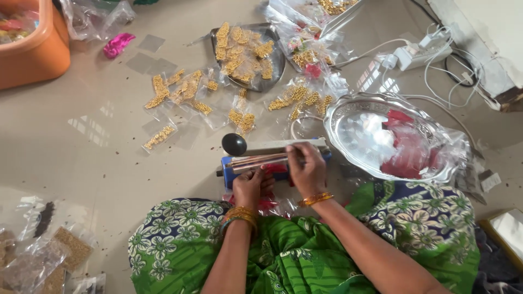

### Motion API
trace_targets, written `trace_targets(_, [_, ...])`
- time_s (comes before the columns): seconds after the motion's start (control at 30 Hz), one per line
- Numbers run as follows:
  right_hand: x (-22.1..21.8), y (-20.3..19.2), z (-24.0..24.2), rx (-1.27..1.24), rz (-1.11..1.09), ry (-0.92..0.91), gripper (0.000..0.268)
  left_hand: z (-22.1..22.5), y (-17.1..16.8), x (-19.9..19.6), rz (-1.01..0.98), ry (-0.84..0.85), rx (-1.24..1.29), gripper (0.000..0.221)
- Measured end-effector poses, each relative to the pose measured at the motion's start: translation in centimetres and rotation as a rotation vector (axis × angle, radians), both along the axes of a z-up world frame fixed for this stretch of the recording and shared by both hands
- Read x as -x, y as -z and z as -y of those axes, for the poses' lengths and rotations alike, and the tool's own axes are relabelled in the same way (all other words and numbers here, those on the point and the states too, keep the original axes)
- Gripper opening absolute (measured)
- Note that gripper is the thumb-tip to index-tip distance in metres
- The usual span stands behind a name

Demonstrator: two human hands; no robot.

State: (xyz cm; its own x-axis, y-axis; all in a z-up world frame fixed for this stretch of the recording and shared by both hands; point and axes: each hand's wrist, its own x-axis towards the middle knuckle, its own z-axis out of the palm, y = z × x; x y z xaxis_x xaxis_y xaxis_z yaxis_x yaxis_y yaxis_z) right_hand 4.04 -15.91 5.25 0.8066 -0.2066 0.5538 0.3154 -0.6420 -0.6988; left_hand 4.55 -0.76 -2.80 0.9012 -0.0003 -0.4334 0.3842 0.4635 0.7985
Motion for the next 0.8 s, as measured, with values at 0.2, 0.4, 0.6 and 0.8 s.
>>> trace_targets(0.2, [-5.0,-5.2,-8.8,0.457,-0.148,-0.344,0.054,0.7,3.8,-0.6,-0.055,-0.021,-0.126,0.021])
trace_targets(0.4, [-8.2,-4.6,-16.3,0.861,-0.621,-0.451,0.065,0.0,1.7,-1.5,-0.007,-0.042,-0.015,0.019])
trace_targets(0.6, [-7.7,-5.4,-16.7,0.94,-0.731,-0.455,0.054,0.6,-0.7,0.1,0.018,-0.1,0.145,0.032])
trace_targets(0.8, [-7.6,-3.6,-16.2,0.769,-0.702,-0.448,0.056,0.7,1.0,0.1,0.0,-0.171,0.283,0.033])
